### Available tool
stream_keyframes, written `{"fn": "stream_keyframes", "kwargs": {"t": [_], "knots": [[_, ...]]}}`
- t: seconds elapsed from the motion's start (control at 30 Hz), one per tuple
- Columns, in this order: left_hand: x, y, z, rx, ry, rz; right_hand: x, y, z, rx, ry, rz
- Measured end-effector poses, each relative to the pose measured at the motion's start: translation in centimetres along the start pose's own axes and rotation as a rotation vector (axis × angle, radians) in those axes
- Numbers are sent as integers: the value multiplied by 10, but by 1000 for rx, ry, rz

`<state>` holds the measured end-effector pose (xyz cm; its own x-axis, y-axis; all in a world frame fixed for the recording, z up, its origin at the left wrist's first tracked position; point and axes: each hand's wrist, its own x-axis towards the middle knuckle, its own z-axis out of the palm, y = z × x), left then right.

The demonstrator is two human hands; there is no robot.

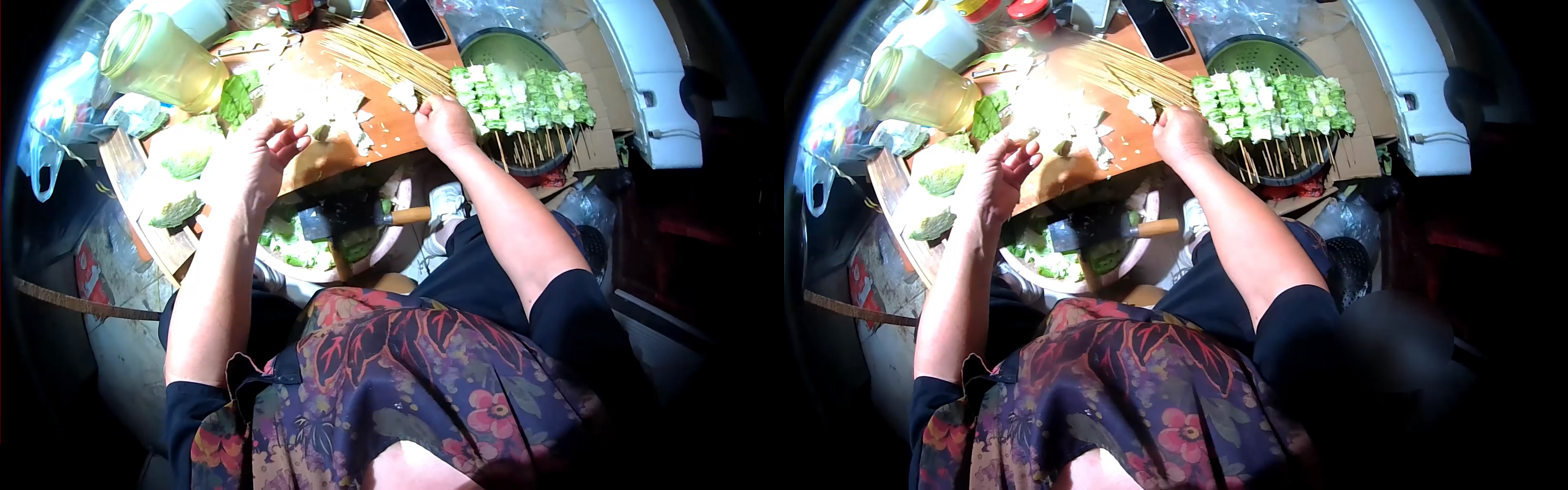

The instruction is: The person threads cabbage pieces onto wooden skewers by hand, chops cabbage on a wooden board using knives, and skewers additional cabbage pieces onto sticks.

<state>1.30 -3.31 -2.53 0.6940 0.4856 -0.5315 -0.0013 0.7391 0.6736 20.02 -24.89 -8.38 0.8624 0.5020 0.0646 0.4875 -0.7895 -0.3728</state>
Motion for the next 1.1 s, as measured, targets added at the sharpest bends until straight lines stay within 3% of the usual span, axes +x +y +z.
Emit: {"fn": "stream_keyframes", "kwargs": {"t": [0.13,0.27,0.33,0.77,0.87,1.1], "knots": [[7,6,-8,-79,62,22,-4,-25,-18,250,-77,29],[18,16,-17,-161,109,38,-37,-70,-46,637,-190,-291],[21,20,-21,-162,108,71,-56,-89,-62,721,-332,-315],[21,31,-21,-167,143,109,-67,-96,-68,670,-477,-220],[21,29,-18,-155,183,206,-67,-97,-71,703,-501,-190],[19,28,-16,-121,69,270,-70,-97,-71,735,-482,-175]]}}
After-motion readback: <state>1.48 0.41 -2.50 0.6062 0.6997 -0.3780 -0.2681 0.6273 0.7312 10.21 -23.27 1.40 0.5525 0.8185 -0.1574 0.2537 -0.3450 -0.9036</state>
